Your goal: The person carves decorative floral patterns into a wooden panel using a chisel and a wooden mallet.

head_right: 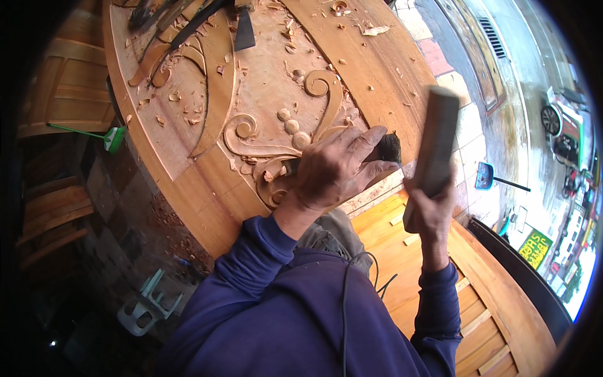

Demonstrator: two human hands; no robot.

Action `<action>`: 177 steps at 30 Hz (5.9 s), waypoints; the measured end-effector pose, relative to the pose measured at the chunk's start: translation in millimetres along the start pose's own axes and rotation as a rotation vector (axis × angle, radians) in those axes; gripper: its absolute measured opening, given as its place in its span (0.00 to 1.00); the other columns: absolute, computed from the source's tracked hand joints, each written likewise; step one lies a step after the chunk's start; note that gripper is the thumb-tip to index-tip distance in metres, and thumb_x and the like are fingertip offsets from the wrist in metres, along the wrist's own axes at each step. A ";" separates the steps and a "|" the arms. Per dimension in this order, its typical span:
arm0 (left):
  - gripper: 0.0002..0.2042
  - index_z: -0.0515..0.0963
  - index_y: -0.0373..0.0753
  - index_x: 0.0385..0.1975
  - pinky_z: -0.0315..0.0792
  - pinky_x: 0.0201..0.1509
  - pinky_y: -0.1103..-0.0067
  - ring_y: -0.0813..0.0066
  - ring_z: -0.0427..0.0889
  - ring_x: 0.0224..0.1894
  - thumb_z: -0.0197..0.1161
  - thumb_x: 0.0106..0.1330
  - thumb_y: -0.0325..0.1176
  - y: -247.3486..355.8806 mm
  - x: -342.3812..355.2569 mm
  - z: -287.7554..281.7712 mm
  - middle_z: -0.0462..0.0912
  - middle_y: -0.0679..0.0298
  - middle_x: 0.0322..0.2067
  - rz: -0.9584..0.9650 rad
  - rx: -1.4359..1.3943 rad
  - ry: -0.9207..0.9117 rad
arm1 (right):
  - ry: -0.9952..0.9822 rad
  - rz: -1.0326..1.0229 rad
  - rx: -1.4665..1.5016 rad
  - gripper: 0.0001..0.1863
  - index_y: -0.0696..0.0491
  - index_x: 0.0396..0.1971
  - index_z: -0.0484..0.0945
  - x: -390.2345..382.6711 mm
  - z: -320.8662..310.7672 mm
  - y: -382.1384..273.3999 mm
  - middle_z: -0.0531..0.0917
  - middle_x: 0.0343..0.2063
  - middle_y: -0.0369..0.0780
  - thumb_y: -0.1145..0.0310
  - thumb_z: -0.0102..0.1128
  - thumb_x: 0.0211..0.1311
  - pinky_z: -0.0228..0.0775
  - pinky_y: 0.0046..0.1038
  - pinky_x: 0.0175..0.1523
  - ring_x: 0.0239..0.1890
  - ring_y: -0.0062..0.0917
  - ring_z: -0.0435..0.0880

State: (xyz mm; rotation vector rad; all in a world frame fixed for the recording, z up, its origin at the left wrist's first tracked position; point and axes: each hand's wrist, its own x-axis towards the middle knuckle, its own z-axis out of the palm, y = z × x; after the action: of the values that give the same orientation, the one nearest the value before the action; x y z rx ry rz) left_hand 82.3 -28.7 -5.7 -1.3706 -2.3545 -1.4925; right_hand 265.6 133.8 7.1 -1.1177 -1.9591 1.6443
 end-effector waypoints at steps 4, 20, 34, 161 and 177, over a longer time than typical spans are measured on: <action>0.27 0.83 0.35 0.53 0.83 0.33 0.69 0.54 0.88 0.34 0.76 0.61 0.49 1.3 0.8 -2.1 0.86 0.52 0.37 -0.053 -0.012 -0.038 | 0.054 0.010 -0.041 0.39 0.57 0.67 0.66 -1.4 28.5 -25.6 0.81 0.43 0.37 0.78 0.71 0.55 0.77 0.26 0.50 0.46 0.21 0.80; 0.25 0.82 0.36 0.54 0.83 0.38 0.65 0.53 0.88 0.39 0.75 0.62 0.46 -7.8 0.8 -3.6 0.86 0.52 0.39 -0.074 0.058 0.119 | -0.022 0.053 -0.098 0.43 0.56 0.71 0.63 31.7 24.8 -37.3 0.80 0.53 0.41 0.78 0.73 0.54 0.78 0.28 0.52 0.56 0.25 0.79; 0.28 0.80 0.36 0.57 0.78 0.31 0.73 0.66 0.81 0.30 0.71 0.65 0.51 34.1 -8.5 6.9 0.78 0.61 0.31 0.032 -0.022 -0.047 | 0.071 -0.026 0.066 0.46 0.54 0.74 0.59 -7.3 -2.4 -16.5 0.81 0.54 0.40 0.80 0.72 0.56 0.78 0.31 0.58 0.51 0.25 0.83; 0.40 0.65 0.38 0.75 0.76 0.29 0.70 0.64 0.79 0.24 0.58 0.72 0.60 2.2 -107.6 -178.7 0.76 0.60 0.26 0.291 -0.178 -0.752 | 0.187 0.004 0.608 0.40 0.61 0.59 0.75 -263.9 211.8 -24.3 0.80 0.53 0.43 0.35 0.58 0.71 0.65 0.31 0.68 0.61 0.27 0.77; 0.35 0.71 0.43 0.73 0.64 0.21 0.77 0.75 0.69 0.20 0.60 0.61 0.37 -0.5 -112.0 -152.6 0.63 0.71 0.20 1.060 -0.474 -0.943 | 0.144 0.176 0.587 0.30 0.57 0.65 0.66 -344.2 253.5 -32.0 0.80 0.48 0.41 0.78 0.61 0.62 0.77 0.29 0.51 0.49 0.25 0.82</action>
State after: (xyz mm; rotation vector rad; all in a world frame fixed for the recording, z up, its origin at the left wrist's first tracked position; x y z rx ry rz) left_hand 89.7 -215.3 25.6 -3.1889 -0.8776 -1.1282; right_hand 293.9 -292.3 44.2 -1.1424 -1.1888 1.9810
